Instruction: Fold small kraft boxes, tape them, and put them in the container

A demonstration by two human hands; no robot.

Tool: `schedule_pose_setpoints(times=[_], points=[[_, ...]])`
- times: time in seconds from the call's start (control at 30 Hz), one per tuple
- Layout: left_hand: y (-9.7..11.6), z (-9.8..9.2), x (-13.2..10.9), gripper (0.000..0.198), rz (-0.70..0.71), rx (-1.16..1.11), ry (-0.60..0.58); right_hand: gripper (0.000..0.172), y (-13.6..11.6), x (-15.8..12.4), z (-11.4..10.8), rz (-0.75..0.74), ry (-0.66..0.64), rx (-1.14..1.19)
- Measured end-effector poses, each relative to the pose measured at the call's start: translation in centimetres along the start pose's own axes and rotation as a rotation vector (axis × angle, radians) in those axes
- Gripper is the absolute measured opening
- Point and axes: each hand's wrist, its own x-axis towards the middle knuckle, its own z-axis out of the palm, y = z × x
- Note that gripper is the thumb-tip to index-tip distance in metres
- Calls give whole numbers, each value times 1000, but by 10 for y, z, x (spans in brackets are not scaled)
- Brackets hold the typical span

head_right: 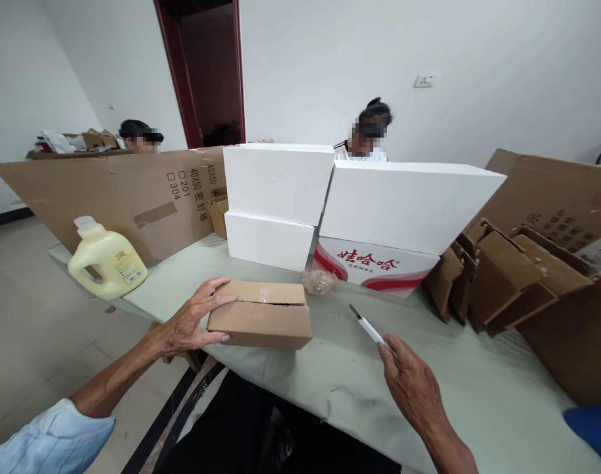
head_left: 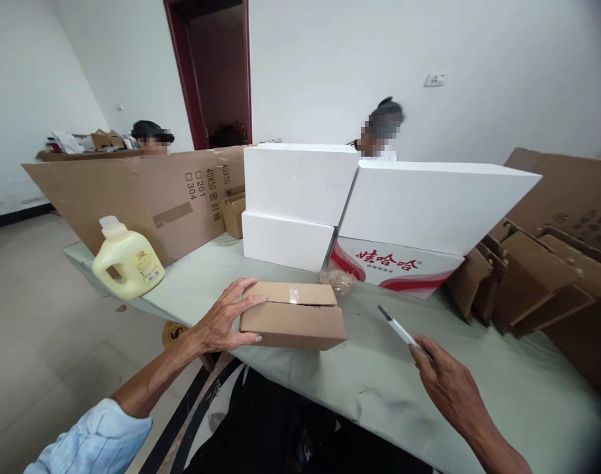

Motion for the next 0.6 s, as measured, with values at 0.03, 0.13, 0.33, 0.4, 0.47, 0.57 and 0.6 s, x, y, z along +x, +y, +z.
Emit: schedule_pose_setpoints(times=[0.03, 0.13, 0.33, 0.4, 0.47, 0.57, 0.6], points=[[0, 0, 0, 80, 3, -2, 0, 43, -20, 4, -10, -94, 18, 70], [0, 0, -1, 78, 10, -8, -5, 38, -84, 13, -33, -357, 8, 160], [2, -2, -2, 77, 6, -30, -17, 35, -157, 31, -48, -658, -110, 43], [3, -2, -2, 77, 4, -33, -10, 36, -161, 38, -48, -682, -122, -14], [3, -1, -2, 77, 2, -37, -8, 36, -162, 44, -49, -694, -137, -55], [3, -1, -2, 76, -2, -39, -12, 32, -163, 48, -49, -694, -154, -99], [3, -1, -2, 76, -3, -38, -12, 29, -163, 48, -49, -693, -154, -110]])
